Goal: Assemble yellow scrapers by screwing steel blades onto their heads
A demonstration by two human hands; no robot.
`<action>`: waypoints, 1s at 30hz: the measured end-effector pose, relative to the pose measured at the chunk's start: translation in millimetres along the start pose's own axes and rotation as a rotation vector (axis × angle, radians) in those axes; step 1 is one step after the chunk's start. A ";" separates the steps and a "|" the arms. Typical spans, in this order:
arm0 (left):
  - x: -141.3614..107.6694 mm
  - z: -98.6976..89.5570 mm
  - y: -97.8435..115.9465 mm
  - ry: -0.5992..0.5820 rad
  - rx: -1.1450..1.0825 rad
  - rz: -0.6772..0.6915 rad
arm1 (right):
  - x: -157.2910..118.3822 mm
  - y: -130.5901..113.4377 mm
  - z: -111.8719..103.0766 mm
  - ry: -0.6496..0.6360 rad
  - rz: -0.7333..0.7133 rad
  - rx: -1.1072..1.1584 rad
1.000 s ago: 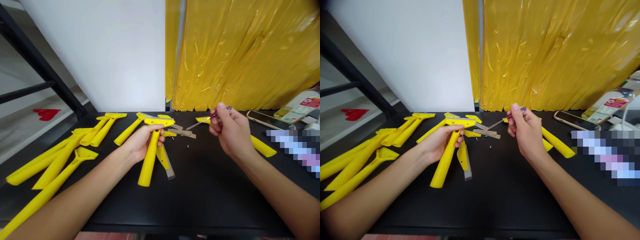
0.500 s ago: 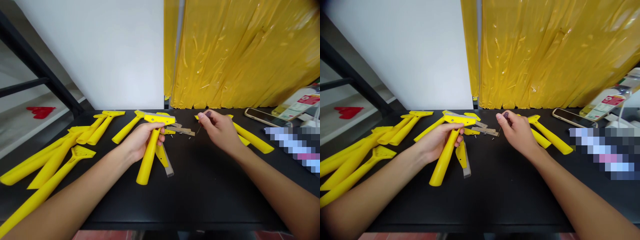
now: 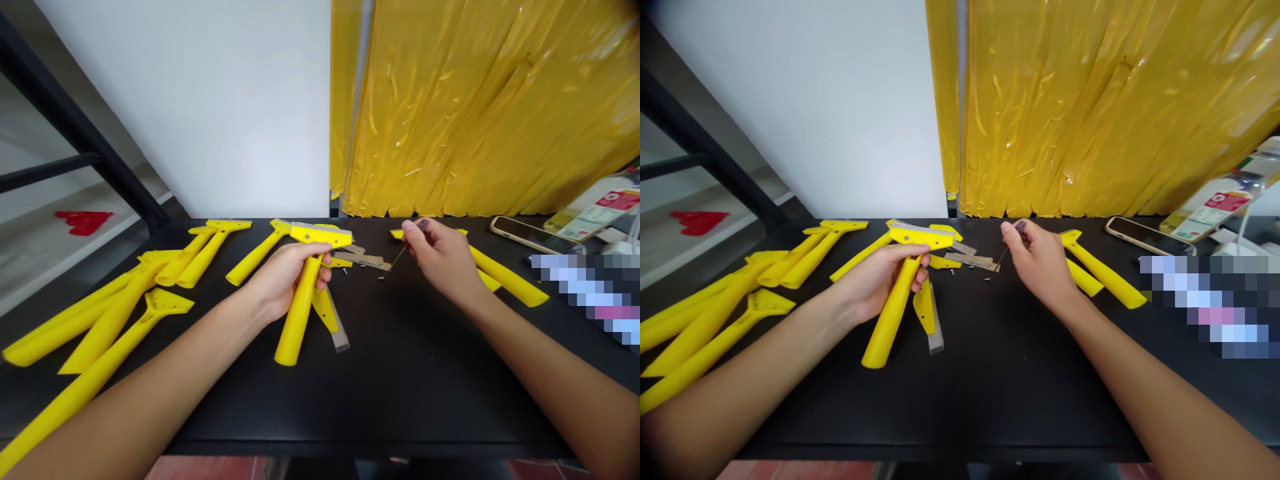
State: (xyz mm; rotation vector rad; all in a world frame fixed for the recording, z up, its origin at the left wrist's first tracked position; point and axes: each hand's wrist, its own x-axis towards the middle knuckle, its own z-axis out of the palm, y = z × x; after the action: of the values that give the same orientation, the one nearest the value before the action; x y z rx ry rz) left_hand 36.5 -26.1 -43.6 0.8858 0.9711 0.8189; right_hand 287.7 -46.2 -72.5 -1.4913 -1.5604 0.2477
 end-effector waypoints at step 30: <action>-10.8 10.0 -12.3 -0.122 0.006 -0.219 | -20.0 -39.4 -5.5 0.146 -0.192 0.588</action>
State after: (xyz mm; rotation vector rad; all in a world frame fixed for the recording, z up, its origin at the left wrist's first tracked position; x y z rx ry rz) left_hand 44.2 -43.1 -48.1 0.8089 0.9444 0.5689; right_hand 261.4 -75.5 -51.5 -0.8770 -1.3468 0.4321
